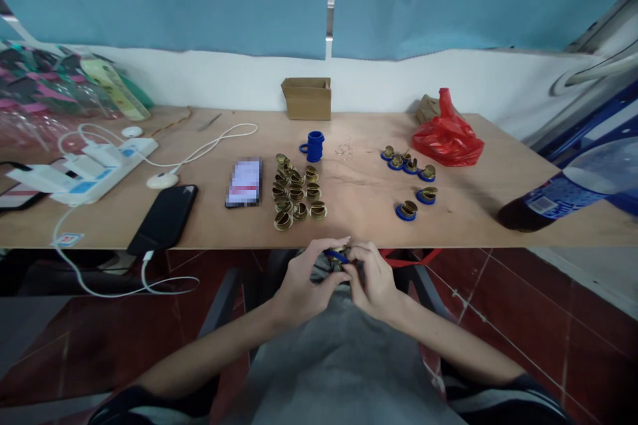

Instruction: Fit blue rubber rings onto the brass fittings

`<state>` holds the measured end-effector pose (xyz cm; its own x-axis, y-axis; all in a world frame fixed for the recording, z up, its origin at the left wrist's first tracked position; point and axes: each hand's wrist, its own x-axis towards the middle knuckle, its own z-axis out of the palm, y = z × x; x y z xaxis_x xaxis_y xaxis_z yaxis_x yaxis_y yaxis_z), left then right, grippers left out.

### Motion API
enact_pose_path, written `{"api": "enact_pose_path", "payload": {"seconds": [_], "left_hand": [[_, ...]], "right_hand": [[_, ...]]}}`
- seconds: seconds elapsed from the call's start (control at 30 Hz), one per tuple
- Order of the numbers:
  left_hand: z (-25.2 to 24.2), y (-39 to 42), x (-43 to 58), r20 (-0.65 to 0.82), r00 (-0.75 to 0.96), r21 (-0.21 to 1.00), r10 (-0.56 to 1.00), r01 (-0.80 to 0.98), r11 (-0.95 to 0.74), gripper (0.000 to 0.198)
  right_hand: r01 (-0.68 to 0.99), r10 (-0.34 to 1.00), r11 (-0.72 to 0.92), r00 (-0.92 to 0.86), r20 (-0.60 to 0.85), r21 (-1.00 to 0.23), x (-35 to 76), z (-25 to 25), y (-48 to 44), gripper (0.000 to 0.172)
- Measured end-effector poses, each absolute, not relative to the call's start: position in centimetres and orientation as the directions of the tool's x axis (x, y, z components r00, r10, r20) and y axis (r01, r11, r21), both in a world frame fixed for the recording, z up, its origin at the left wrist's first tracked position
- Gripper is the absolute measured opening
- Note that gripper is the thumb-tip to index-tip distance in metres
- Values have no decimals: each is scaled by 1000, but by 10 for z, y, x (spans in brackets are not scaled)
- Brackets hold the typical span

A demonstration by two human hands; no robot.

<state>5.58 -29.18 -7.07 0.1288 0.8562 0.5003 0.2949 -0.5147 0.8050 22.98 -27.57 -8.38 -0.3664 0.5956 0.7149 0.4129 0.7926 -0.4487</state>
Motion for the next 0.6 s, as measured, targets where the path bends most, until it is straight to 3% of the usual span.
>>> {"api": "enact_pose_path", "payload": {"seconds": [0.13, 0.27, 0.47, 0.6], "left_hand": [[-74, -293, 56, 575, 177, 717, 799, 361, -596, 44], [-74, -292, 55, 550, 171, 716, 817, 407, -567, 44], [-76, -282, 47, 541, 153, 770, 827, 306, -560, 39], [-76, -281, 43, 525, 215, 781, 823, 263, -567, 41]], "right_hand": [[383, 629, 770, -322, 707, -510, 223, -83, -281, 23], [369, 647, 756, -298, 702, -540, 221, -84, -282, 22], [342, 563, 823, -381, 733, -454, 233, -85, -276, 32], [259, 610, 792, -289, 738, -553, 237, -85, -275, 35]]}}
